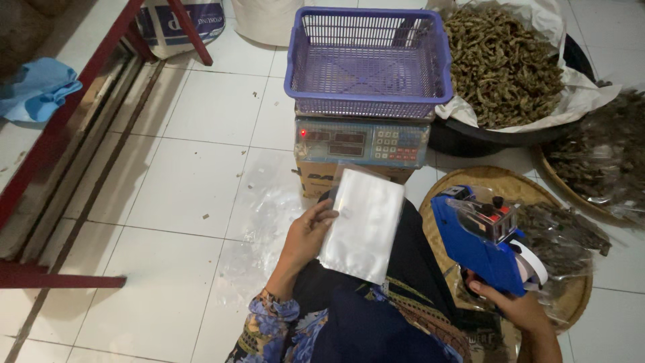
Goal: The person sits on the floor holding a white plastic bag on their lap and repeatedly seals its open edge using a blue hand-held bag sealer. Dried fish products and a weighing scale with a basket sit nearby on the floor.
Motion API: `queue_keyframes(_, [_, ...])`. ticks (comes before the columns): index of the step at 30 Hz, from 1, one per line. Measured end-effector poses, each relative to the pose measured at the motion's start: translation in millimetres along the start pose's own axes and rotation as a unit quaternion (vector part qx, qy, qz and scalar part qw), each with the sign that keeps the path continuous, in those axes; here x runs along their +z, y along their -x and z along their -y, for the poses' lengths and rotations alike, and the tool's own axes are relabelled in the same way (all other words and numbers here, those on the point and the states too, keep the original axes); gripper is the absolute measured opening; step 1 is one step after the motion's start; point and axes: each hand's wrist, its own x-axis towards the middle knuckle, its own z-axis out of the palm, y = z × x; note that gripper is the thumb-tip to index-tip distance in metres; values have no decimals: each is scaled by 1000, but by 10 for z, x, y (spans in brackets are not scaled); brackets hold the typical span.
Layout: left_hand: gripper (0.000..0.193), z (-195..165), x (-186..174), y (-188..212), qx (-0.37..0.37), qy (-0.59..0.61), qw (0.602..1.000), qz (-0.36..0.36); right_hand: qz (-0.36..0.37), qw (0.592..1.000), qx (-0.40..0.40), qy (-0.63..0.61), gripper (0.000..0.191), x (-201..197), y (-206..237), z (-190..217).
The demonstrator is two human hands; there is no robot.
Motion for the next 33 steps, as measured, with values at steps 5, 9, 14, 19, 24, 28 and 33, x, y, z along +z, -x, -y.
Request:
queue_keyframes(5, [28,55,-177,31,-45,51,997,-35,-20,999,14,-29,33,84,11,102])
queue_keyframes(9, [28,52,-680,57,-44,20,990,-135,-12,996,-64,-55,29,128,10,227])
queue_keyframes(14, [44,33,-1066,264,-8,-288,916,-278,-42,994,-55,-87,28,170,-6,167])
queue_keyframes(19, [46,-62,-443,290,89,-298,920,-240,-50,987,17,-151,39,173,-142,-33])
queue_keyframes(24, [50,-271,250,261,65,-327,934,-125,79,994,-36,65,43,148,-258,54])
queue_keyframes(28, [46,-321,296,224,40,-324,938,-114,172,944,-16,282,49,280,-426,483])
queue_keyframes(33, [41,-228,249,226,12,-292,950,-111,220,892,7,395,57,540,-673,1144])
